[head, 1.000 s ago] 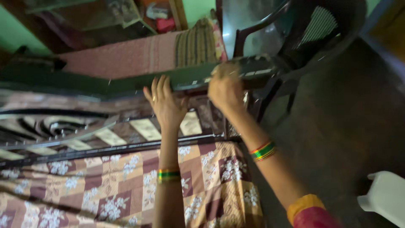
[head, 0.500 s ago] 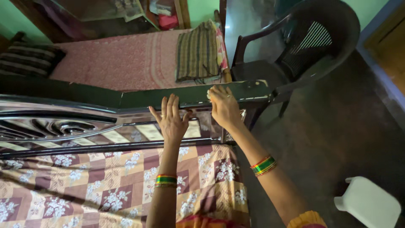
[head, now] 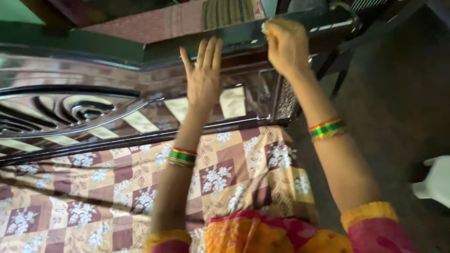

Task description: The person wipes the surface of a dark wooden headboard with a white cloth. They move the cloth back and forth across the flat panels and around the ornate metal scrollwork, cleaning the furniture piece in a bedroom.

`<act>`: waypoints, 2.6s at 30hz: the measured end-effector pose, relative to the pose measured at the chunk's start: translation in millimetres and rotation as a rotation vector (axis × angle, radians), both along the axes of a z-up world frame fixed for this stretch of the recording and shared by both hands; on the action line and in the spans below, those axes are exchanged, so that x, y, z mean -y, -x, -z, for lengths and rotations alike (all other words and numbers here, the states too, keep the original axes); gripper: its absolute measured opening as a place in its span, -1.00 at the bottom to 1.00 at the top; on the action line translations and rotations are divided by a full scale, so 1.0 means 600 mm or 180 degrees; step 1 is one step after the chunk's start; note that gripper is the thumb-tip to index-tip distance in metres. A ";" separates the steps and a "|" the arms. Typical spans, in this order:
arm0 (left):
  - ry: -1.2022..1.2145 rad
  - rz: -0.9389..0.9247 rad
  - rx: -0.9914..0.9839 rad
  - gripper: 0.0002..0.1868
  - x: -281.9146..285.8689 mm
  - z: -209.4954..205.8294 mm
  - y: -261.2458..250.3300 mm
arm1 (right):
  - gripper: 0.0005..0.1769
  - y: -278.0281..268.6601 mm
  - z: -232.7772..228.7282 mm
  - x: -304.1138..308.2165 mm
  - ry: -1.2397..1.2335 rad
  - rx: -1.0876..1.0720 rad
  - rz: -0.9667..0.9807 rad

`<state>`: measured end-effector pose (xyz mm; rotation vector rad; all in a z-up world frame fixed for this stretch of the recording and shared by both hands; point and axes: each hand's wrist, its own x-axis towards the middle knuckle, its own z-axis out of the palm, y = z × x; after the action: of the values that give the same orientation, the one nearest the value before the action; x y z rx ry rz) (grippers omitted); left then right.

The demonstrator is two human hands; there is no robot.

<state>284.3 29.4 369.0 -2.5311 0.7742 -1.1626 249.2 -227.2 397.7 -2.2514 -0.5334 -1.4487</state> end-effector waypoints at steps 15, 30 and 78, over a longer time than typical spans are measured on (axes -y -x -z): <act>0.0171 -0.0942 0.0063 0.19 -0.346 -0.038 -0.088 | -0.91 -0.109 0.032 -0.257 -0.0093 -0.0142 0.1110; 0.0226 -0.0818 0.0440 -0.09 -0.341 -0.018 -0.100 | -0.79 -0.068 0.002 -0.304 0.1165 0.0410 0.0342; 0.0134 -0.1116 0.0418 -0.19 -0.379 0.012 -0.129 | -0.78 -0.027 0.051 -0.022 0.0154 0.0777 0.0852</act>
<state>362.0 256.8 362.1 -2.4604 0.2616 -1.2142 265.2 -214.1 367.3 -2.2645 -0.3509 -1.8785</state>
